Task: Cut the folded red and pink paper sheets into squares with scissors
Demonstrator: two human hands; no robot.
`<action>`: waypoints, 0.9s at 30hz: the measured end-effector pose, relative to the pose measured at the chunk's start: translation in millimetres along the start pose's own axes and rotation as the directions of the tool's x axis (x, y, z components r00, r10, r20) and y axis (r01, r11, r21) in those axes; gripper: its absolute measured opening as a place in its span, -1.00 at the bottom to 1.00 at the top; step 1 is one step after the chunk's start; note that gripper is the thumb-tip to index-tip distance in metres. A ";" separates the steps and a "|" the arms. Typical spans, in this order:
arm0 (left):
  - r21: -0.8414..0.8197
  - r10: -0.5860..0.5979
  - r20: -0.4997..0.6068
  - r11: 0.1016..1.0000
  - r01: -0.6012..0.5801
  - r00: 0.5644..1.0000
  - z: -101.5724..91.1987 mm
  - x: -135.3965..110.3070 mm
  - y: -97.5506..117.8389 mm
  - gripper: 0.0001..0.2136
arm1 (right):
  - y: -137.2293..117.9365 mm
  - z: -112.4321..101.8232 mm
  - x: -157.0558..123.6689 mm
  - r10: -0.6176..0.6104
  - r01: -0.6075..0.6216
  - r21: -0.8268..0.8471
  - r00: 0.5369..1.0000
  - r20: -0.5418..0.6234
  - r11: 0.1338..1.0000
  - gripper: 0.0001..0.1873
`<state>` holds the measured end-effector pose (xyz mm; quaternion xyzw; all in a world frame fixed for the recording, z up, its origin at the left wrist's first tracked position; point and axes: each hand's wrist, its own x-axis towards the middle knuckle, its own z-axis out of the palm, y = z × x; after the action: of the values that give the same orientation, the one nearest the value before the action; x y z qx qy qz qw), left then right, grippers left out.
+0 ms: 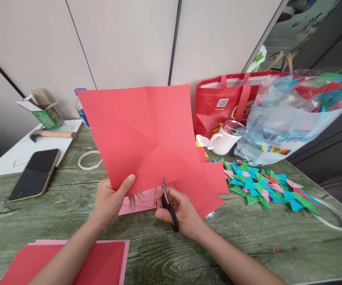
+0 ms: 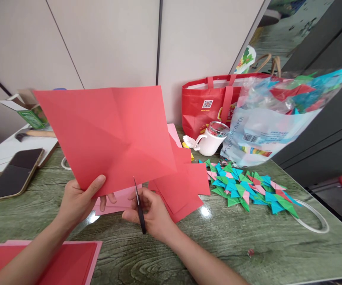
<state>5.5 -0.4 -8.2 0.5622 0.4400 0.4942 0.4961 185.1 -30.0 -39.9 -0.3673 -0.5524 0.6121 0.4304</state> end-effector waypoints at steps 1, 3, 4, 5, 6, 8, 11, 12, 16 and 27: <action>-0.001 -0.003 -0.004 1.000 0.003 1.000 0.0 0.0 -0.2 -0.73 | 1.1 0.2 0.0 -0.002 0.002 0.004 1.000 -0.005 1.000 -0.64; -0.008 -0.007 -0.009 1.000 0.007 1.000 0.2 -0.2 -0.5 -0.72 | 2.6 0.8 0.2 -0.002 0.002 0.017 1.000 -0.012 1.000 -0.62; -0.011 -0.009 -0.009 1.000 0.009 1.000 0.4 -0.3 -0.6 -0.71 | 2.8 1.1 0.3 0.001 0.000 0.025 1.000 -0.014 1.000 -0.61; -0.013 -0.009 -0.009 1.000 0.009 1.000 0.6 -0.4 -0.6 -0.71 | 2.7 1.5 0.4 0.004 -0.004 0.033 1.000 -0.017 0.999 -0.61; -0.015 -0.009 -0.011 1.000 0.009 1.000 0.7 -0.5 -0.6 -0.71 | 2.4 1.9 0.4 0.009 -0.009 0.041 1.000 -0.019 0.999 -0.60; -0.020 -0.010 -0.014 1.000 0.009 1.000 0.8 -0.7 -0.5 -0.72 | 1.5 2.6 0.5 0.020 -0.019 0.057 0.999 -0.025 0.998 -0.60; -0.024 -0.015 -0.009 1.000 0.015 1.000 0.9 -1.0 0.0 -0.71 | 1.2 3.1 0.2 0.040 -0.038 0.069 0.999 -0.028 0.997 -0.60; -0.025 -0.017 -0.008 1.000 0.017 1.000 0.9 -1.0 0.2 -0.71 | 1.4 3.0 0.2 0.045 -0.043 0.070 0.999 -0.028 0.997 -0.61; -0.032 -0.024 -0.023 0.999 0.023 0.999 1.2 -1.2 0.3 -0.71 | 2.6 2.7 0.0 0.061 -0.058 0.074 0.997 -0.039 0.996 -0.60; -0.003 0.001 -0.007 1.000 -0.001 1.000 0.1 -1.2 -2.1 -0.72 | 4.6 4.9 0.3 0.098 -0.092 0.068 0.992 -0.084 0.993 -0.61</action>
<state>5.5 -1.4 -10.4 0.5599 0.4406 0.4973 0.4951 179.9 -31.5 -43.9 -0.4055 -0.4950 0.6327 0.4362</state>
